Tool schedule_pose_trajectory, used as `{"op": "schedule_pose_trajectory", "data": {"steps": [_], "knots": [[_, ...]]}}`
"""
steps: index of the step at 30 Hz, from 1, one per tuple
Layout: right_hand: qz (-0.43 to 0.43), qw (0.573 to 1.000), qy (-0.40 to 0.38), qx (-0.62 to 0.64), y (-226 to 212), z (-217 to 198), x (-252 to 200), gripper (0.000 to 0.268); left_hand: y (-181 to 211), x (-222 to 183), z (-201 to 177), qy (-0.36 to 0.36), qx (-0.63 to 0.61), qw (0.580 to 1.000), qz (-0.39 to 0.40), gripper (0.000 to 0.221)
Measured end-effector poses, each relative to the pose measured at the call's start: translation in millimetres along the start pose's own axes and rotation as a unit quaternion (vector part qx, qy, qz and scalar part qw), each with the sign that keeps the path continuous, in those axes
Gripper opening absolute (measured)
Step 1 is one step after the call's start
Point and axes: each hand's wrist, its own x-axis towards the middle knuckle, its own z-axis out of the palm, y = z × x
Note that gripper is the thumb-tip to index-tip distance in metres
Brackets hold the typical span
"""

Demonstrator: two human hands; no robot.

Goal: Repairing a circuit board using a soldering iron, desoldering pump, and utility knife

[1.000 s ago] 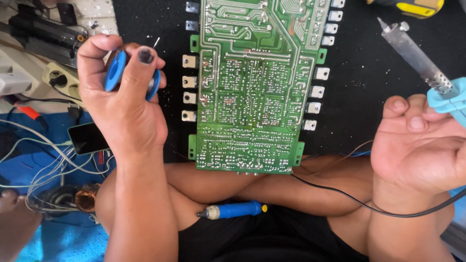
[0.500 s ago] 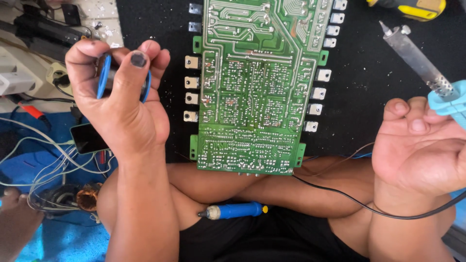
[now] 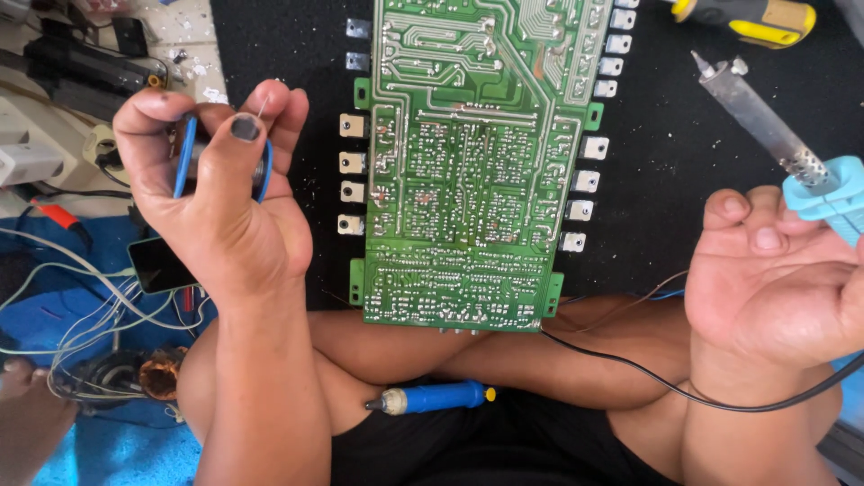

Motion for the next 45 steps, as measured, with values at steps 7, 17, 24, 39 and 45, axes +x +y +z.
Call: {"op": "schedule_pose_trajectory", "data": {"steps": [7, 17, 24, 39, 45], "knots": [[0.007, 1.0, 0.013, 0.0, -3.1, 8.9, -0.7, 0.023, 1.0, -1.2, 1.7, 0.002, 0.007, 1.0, -0.003, 0.036], [0.013, 0.999, -0.026, 0.043, -4.0, 4.3, -2.7, 0.022, 0.1, 0.3, 5.3, 0.065, 0.012, 0.998, -0.018, 0.03], [0.01, 0.999, -0.032, 0.033, -4.0, 4.7, -2.7, 0.019, -2.2, 2.1, 2.4, 0.074, 0.02, 0.997, -0.01, 0.022], [0.022, 0.998, -0.019, 0.048, -5.7, 6.6, -3.5, 0.018, -0.3, 4.0, 3.3, 0.08, -0.045, 0.995, -0.042, 0.028], [0.022, 0.999, -0.022, 0.044, -6.2, 8.6, -2.1, 0.018, 0.8, 3.7, 5.1, 0.087, -0.037, 0.994, -0.047, 0.029]]}}
